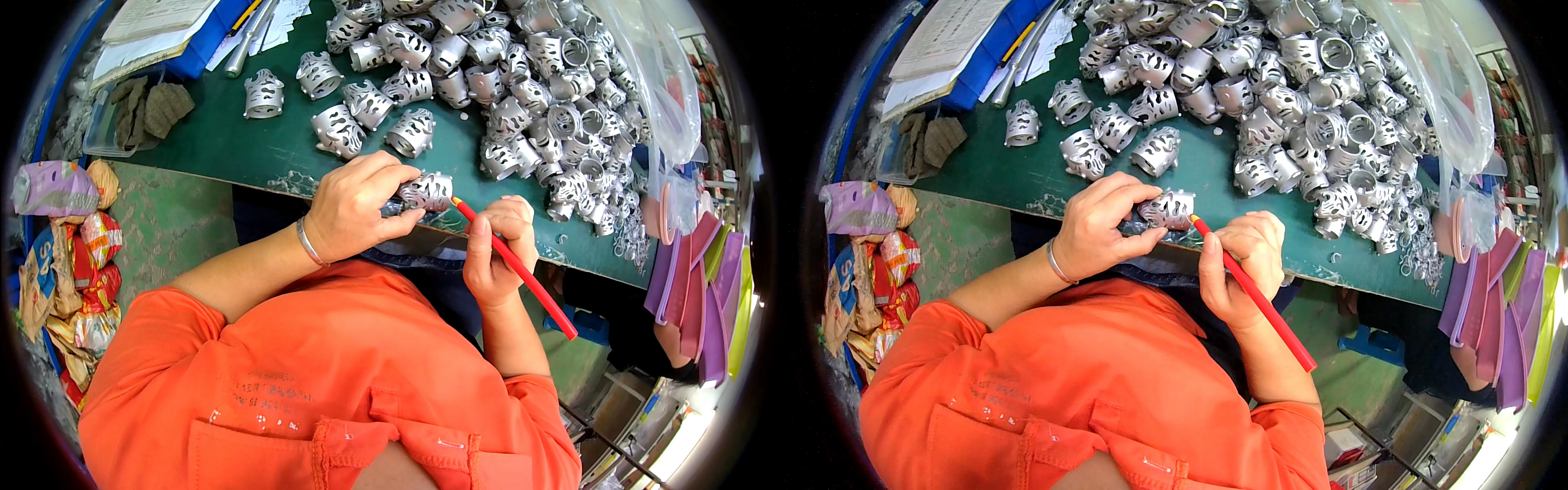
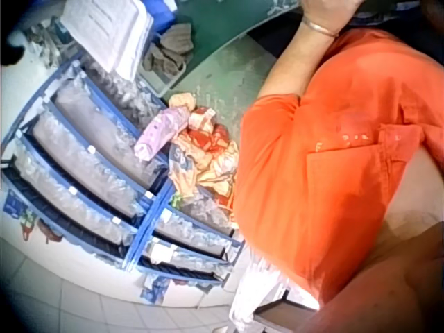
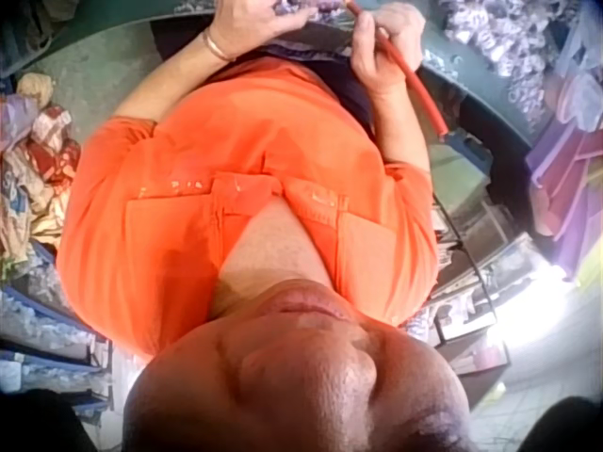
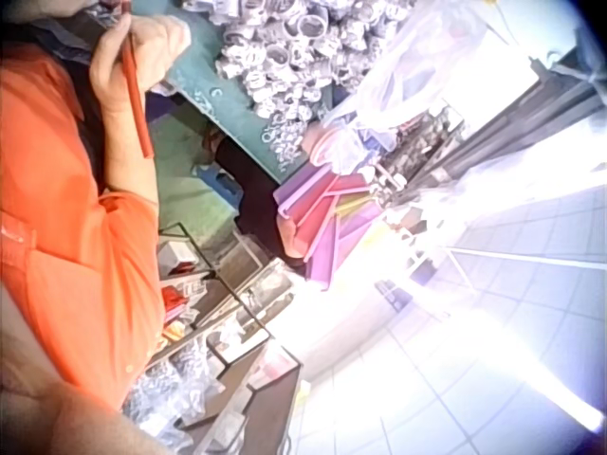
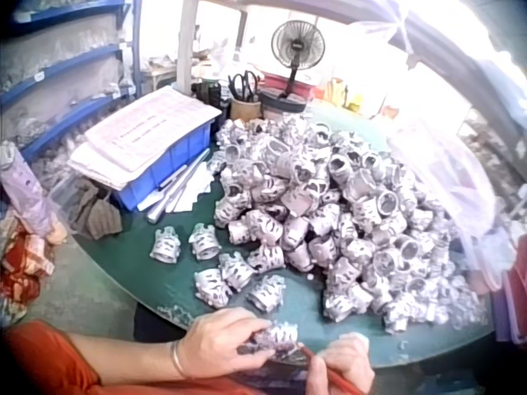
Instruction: The person sits at a workbench and repeatedly picks up small, silver, cylindrical metal parts with cutouts. Using a red pencil-like tool, the person rubs the tool against the edges and surfaces of each part, rotating them to access different angles. The person places the treated parts back onto the table among a large pile of similar items.
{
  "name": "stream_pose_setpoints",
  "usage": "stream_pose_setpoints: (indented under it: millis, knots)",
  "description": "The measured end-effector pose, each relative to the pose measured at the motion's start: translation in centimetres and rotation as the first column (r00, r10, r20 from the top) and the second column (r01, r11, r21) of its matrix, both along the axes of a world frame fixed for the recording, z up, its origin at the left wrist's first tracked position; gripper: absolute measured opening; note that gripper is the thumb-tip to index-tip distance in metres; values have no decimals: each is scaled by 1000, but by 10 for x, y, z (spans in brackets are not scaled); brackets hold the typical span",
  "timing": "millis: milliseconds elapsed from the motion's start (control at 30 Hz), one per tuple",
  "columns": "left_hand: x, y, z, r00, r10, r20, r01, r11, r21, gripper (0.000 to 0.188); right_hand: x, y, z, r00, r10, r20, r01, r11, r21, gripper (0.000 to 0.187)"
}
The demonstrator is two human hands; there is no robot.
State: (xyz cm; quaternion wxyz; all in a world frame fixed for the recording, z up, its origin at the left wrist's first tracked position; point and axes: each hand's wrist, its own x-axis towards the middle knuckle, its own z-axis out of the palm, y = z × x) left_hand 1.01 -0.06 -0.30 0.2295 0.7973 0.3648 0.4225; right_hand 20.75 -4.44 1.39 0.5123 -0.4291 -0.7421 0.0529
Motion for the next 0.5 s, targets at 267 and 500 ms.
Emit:
stream_pose_setpoints:
  millis: [267, 500]
  knots:
    - [0, 0, 0, 1000, -5, 3, 5, 1000, 18, 36, -3, 4, -1, 1000, -1, 29, 2, 1000, -25, 15]
    - [1, 1, -2, 1000, 2, 14, -3, 998, 59, 35, 2, 4, -9, 997, -41, -73, 38, 998, -45, 14]
